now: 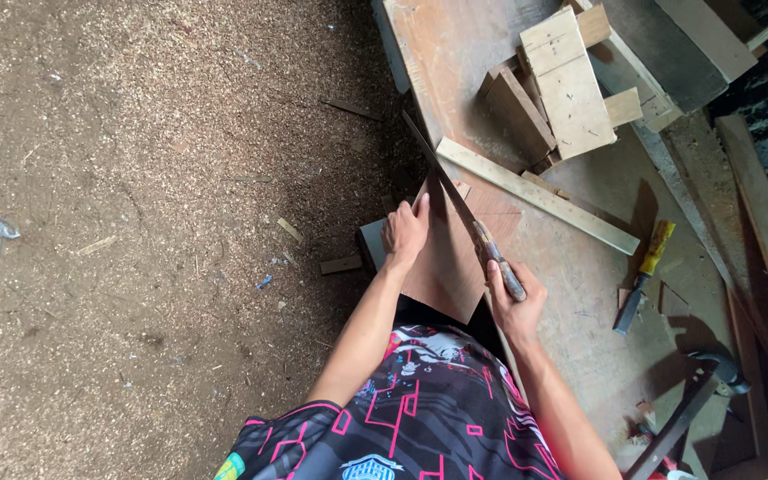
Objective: The person uses a hammer and a yellow-handled chisel to carve and shape a small wooden block on a workbench. They then use a hand saw to cut a rectangular piece of wood. The workbench is cluttered with various tools and wood pieces.
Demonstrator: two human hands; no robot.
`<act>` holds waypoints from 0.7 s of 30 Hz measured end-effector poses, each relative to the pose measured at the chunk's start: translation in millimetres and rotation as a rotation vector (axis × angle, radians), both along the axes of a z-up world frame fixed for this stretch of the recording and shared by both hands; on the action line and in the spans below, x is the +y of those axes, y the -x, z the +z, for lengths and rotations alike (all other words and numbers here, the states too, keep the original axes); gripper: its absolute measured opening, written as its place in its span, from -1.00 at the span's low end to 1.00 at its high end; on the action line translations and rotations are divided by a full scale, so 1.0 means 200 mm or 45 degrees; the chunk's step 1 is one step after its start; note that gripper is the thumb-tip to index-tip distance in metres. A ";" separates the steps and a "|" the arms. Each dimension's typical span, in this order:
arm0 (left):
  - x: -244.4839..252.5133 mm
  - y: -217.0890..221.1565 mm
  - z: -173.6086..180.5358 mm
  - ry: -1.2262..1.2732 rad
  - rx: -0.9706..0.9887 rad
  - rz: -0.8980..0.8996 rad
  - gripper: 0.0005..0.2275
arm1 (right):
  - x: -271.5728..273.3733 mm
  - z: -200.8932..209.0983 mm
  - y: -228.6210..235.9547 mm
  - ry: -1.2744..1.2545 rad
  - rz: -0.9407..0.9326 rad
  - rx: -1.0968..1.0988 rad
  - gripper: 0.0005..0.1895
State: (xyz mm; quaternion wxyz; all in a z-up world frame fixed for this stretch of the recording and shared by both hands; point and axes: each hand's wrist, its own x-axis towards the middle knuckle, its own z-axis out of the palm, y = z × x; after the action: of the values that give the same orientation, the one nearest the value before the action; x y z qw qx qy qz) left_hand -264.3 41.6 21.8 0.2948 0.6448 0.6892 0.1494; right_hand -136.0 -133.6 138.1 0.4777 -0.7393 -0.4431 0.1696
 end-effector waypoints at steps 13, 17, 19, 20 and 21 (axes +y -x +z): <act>-0.04 -0.04 0.03 -0.018 0.093 -0.060 -0.45 | -0.07 0.07 -0.14 0.064 0.123 -0.071 -0.80; -0.05 -0.04 0.05 -0.068 0.097 0.010 -0.44 | 0.03 0.11 -0.12 0.062 0.131 -0.052 -0.77; -0.05 -0.04 0.03 -0.008 0.075 0.005 -0.43 | 0.04 0.15 -0.11 0.036 0.184 -0.091 -0.76; -0.05 -0.05 0.01 0.019 0.061 -0.002 -0.42 | 0.02 0.17 -0.12 0.021 0.205 -0.114 -0.75; -0.04 -0.06 0.00 -0.042 0.086 0.007 -0.42 | 0.01 0.20 -0.12 0.054 0.192 -0.103 -0.75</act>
State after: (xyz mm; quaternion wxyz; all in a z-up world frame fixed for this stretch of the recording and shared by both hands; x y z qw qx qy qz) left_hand -253.2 33.7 22.6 0.2602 0.6523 0.6981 0.1395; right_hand -111.7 -131.8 178.2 0.4296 -0.7201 -0.5128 0.1844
